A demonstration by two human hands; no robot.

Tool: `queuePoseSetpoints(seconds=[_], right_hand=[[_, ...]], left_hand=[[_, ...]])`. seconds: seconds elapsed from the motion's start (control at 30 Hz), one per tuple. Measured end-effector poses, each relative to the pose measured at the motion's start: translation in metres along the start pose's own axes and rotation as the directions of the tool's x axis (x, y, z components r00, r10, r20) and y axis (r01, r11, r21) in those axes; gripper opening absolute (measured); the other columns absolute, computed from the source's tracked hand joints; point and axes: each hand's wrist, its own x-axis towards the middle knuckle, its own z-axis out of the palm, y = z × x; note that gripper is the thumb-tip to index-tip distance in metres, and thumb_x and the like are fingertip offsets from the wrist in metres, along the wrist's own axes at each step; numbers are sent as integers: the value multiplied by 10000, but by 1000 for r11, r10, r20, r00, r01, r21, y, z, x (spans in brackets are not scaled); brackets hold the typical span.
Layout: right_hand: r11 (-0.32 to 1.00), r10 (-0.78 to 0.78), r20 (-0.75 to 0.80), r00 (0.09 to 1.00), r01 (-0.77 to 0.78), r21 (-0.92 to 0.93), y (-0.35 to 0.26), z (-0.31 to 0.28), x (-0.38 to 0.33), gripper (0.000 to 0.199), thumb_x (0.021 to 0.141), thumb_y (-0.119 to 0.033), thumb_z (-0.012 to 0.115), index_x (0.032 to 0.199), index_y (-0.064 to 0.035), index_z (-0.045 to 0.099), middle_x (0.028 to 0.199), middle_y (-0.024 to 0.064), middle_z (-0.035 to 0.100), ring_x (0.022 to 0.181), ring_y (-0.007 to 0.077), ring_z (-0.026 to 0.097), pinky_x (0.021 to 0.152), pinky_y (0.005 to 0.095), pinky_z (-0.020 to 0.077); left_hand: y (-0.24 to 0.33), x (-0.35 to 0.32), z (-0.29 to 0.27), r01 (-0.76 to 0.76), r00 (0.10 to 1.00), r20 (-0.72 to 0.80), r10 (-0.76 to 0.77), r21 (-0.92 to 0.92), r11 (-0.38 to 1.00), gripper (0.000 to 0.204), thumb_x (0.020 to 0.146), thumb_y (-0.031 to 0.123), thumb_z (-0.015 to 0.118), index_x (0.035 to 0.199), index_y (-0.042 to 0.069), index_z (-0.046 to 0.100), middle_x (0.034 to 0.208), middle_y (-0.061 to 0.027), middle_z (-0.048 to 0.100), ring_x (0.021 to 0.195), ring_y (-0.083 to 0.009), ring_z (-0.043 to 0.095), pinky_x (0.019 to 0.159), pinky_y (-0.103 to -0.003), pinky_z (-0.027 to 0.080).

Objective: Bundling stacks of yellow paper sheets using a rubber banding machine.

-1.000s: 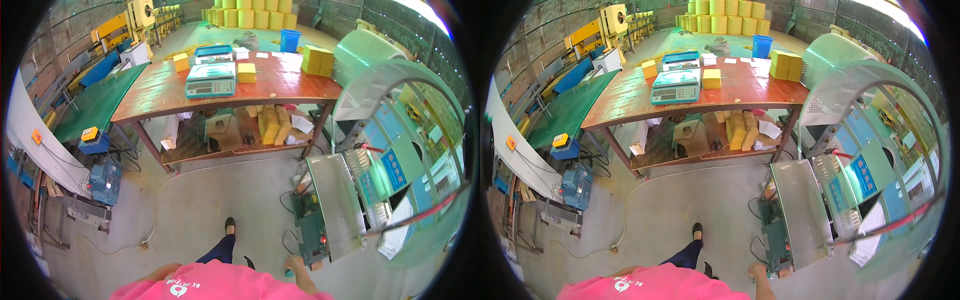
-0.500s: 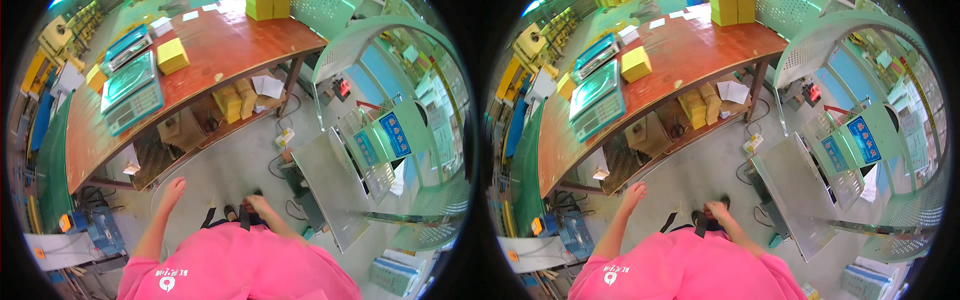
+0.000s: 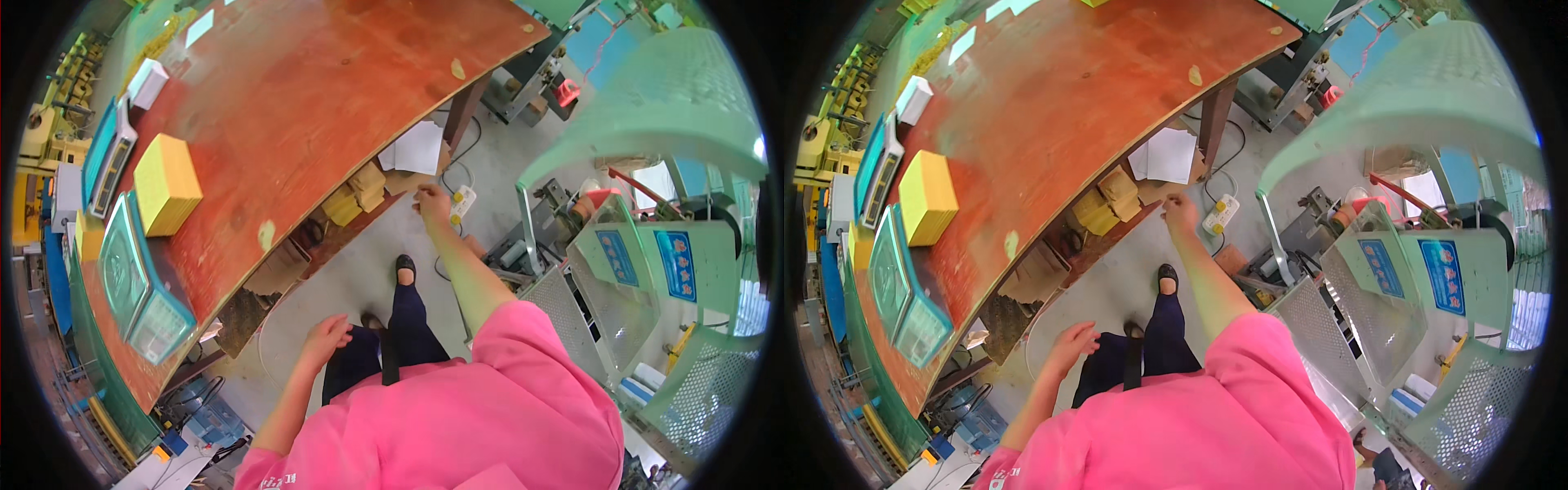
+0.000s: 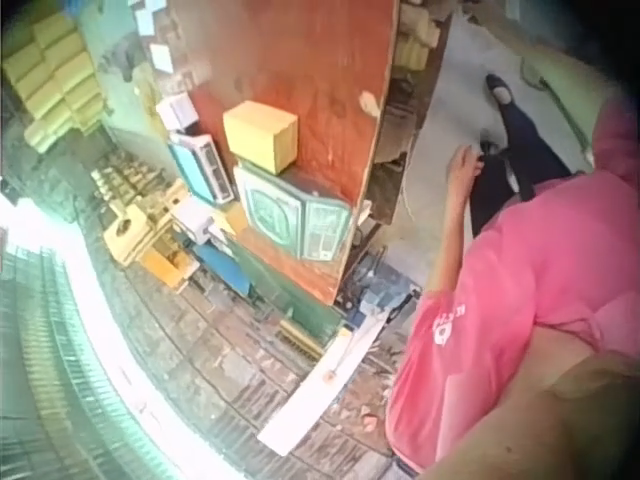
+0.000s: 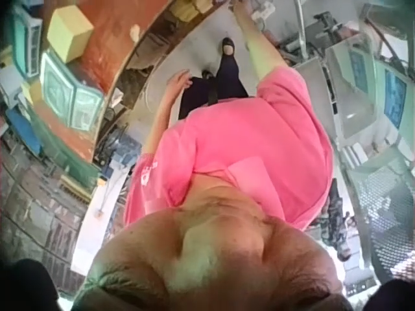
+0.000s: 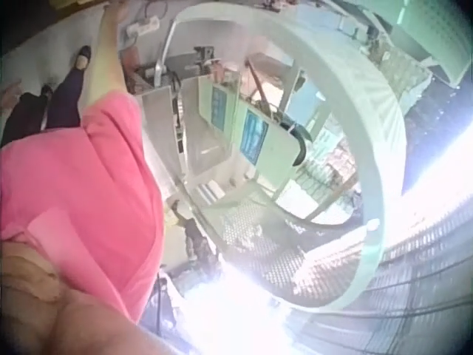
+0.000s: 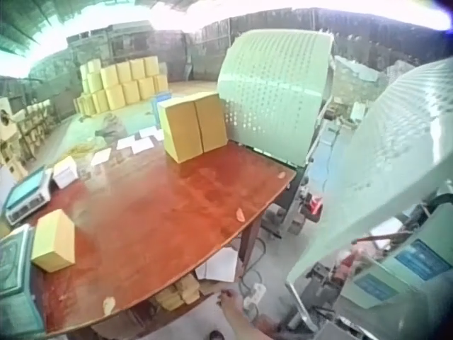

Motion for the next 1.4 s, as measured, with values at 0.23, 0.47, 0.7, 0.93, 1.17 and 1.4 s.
queuePoseSetpoints(seconds=[0.23, 0.47, 0.7, 0.93, 1.17, 1.4], right_hand=[[865, -299, -242, 923, 155, -477, 27, -34, 95, 280, 809, -85, 608, 1075, -22, 668, 808, 90, 689, 612, 149, 642, 590, 288, 510], [959, -221, -107, 970, 196, -203, 15, -19, 104, 332, 822, -49, 584, 1143, -11, 662, 823, 30, 646, 688, 106, 575, 660, 252, 472], [987, -151, -68, 986, 147, -63, 32, -26, 116, 341, 841, -46, 579, 1172, 1, 649, 892, 19, 639, 763, 96, 560, 693, 246, 459], [626, -567, -48, 823, 392, -675, -2, -21, 87, 293, 781, -6, 617, 1049, -95, 694, 920, 116, 623, 829, 310, 633, 731, 385, 516], [653, -575, -12, 818, 450, -609, -8, -4, 81, 332, 794, 12, 583, 1100, -88, 661, 975, 125, 634, 852, 312, 636, 752, 400, 519], [991, -129, -42, 991, 128, -29, 7, -12, 105, 323, 880, -22, 517, 1189, 10, 604, 1059, 68, 666, 811, 119, 646, 683, 271, 511]], left_hand=[[154, 208, 89, -555, 812, 75, 578, 402, 728, 261, 942, 254, 533, 948, 3, 605, 902, -224, 624, 819, -360, 636, 710, -430, 488], [213, 383, 130, -594, 414, 11, 910, 761, 261, 315, 877, 290, 567, 910, -1, 682, 892, -203, 678, 870, -338, 667, 768, -405, 510], [219, 431, 152, -529, 529, -183, 829, 692, 491, 372, 782, 388, 677, 864, 25, 679, 852, -140, 703, 800, -306, 673, 732, -394, 517], [246, 382, 161, -351, 852, -168, 496, 520, 778, 499, 722, 507, 734, 827, 29, 638, 807, -122, 691, 770, -263, 672, 693, -384, 517], [236, 413, 149, -307, 887, -166, 431, 487, 818, 393, 770, 396, 722, 846, 17, 647, 845, -111, 693, 770, -233, 661, 698, -352, 514], [207, 455, 132, -403, 898, -162, 409, 70, 913, 144, 857, 160, 637, 853, 15, 635, 829, -49, 641, 749, -137, 594, 700, -287, 482]])
